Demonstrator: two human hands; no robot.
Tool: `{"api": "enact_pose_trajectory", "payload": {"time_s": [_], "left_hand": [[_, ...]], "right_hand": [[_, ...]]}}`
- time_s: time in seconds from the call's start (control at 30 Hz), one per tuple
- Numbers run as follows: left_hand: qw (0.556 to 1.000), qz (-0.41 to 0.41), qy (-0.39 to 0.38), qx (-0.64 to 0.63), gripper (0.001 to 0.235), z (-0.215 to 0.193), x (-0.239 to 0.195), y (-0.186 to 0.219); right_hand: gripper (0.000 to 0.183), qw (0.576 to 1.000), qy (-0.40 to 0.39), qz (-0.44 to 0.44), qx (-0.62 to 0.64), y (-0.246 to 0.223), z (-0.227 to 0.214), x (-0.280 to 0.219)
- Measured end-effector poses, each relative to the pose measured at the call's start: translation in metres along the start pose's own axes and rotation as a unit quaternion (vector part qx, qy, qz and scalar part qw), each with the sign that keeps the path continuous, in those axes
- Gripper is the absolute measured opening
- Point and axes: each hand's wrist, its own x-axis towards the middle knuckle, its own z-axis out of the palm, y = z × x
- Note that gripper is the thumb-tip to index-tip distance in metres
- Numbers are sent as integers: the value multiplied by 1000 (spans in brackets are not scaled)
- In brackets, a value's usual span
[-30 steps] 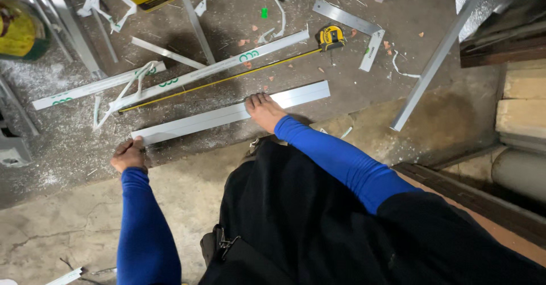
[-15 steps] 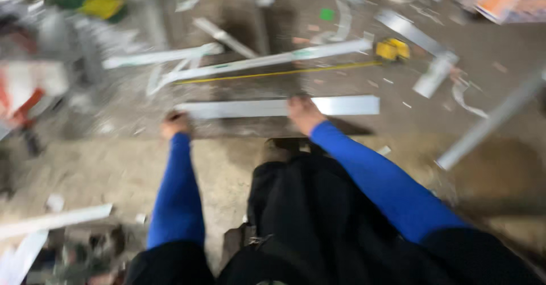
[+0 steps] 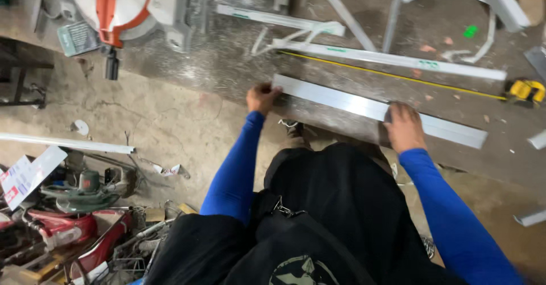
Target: The person uses a miter saw to cut a metal strip and then measures several metal strips with a measuring tape on a workbench.
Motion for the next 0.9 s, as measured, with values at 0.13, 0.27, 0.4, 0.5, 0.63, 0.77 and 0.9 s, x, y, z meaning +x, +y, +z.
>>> {"api": "enact_pose_trajectory", "payload": {"time_s": [0.13, 0.27, 0.4, 0.5, 0.63, 0.77, 0.9], "left_hand": [[999, -22, -27, 26, 36, -14, -16, 24], [1000, -13, -19, -3, 30, -23, -14, 41], [998, -42, -40, -16, 31, -28, -15, 43], [997, -51, -45, -32, 32, -31, -14, 47], [995, -82, -43, -49, 32, -28, -15, 49], [995, -76, -40, -42, 31, -28, -16, 48], [995, -79, -32, -52, 31, -23, -15, 49]], "right_hand": [[67, 1000, 0, 20, -14, 4, 18, -4], [71, 999, -18, 42, -14, 4, 22, -2], [73, 998, -34, 42, -44, 8, 28, -3], [74, 997, -29, 58, -35, 6, 27, 1], [73, 996, -45, 77, -14, 3, 21, 0], [69, 997, -41, 69, -13, 2, 18, 1], [67, 997, -42, 65, -20, 2, 14, 2]]}}
